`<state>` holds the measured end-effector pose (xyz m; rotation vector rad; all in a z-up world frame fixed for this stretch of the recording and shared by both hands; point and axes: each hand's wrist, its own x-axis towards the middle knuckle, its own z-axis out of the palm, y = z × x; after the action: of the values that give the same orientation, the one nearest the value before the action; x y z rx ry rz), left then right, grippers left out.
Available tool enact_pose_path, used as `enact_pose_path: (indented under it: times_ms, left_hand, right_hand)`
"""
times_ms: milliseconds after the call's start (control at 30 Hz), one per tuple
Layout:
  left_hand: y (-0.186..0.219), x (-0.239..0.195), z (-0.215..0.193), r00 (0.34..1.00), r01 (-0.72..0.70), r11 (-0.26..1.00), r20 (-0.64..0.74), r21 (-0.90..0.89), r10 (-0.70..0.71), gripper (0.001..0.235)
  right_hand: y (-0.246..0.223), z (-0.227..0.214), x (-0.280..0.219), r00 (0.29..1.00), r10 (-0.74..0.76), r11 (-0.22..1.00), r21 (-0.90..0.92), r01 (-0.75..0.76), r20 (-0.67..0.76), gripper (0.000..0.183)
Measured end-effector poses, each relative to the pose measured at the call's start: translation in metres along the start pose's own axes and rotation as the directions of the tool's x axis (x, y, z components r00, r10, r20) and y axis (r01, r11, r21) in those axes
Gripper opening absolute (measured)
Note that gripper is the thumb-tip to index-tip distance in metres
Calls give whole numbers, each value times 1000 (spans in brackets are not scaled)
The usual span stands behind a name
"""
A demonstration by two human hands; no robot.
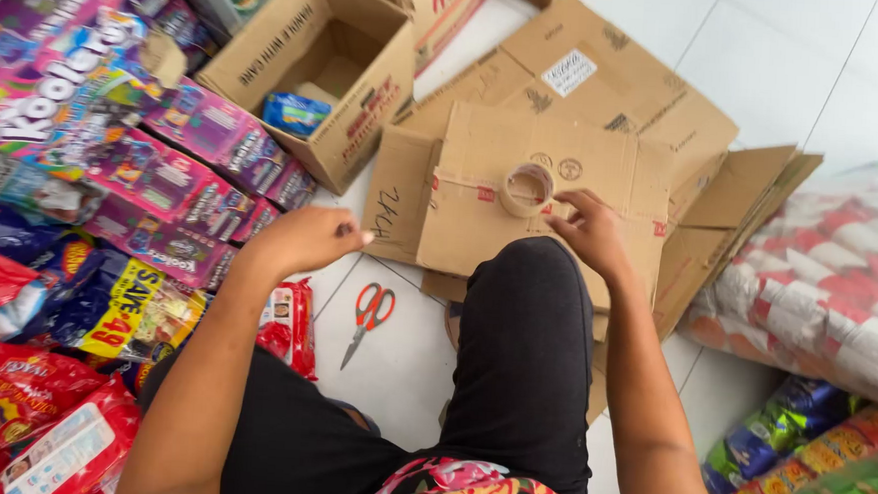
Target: The person sits on the floor of a store stock area and seals cardboard boxes with packing tape. They fold the box flaps closed, pull tape across the seam, cut the tape with scissors, press the tape down, and repeat the process on several boxes, setting finished boxes aside.
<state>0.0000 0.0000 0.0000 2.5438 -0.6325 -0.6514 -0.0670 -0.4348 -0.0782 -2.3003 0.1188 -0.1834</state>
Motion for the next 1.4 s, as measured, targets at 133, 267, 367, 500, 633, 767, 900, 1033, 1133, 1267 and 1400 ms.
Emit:
enact_pose_path:
  times_ms: [133,267,367,500,633,767,900,1033,1133,1267,1400]
  left_hand:
    - [36,79,29,996,0,999,94,-50,4,39]
    - [46,148,91,966,-256,952,-91,-166,243,35]
    - [54,185,130,938,-331,909,-192,-255,288,40]
    - [55,215,169,891,-428,786,-356,-446,283,40]
    - [54,214,191,842,-456,754,-503,-473,194,29]
    - [50,207,190,806,-465,659,-590,-592,39,16]
    - [37,203,179,800,-465,604,-600,-647,-26,10]
    - [20,201,170,828,-393,632,-556,-667,-71,12]
    - [10,200,168,800,-440,631,-599,-639,-49,14]
    - [1,205,170,835,-246,686,-509,-685,-209,20]
    - [-12,219,186,802,-205,734,-541,-648,-253,22]
  right_hand:
    - [-5,16,20,984,-6,984,-173,38,180,50]
    - [17,32,33,951,-161,878,-401,261,265,47]
    - [31,40,35,940,-170,872,-399,284,297,37]
    - [25,36,38,934,-229,896,-316,313,274,26]
    - [16,31,44,928,-248,919,-234,316,278,25]
    - [10,36,52,903,-293,925,-146,350,314,24]
    - [-7,46,66,910,-18,990,-122,75,414,31]
    - [-37,51,92,891,-53,988,-108,114,451,37]
    - [-49,64,107,738,-634,675,-300,674,230,29]
    - [-25,97,115,838,-466,867,-40,496,282,32]
    - [-30,113,124,898,98,982,107,-158,429,38]
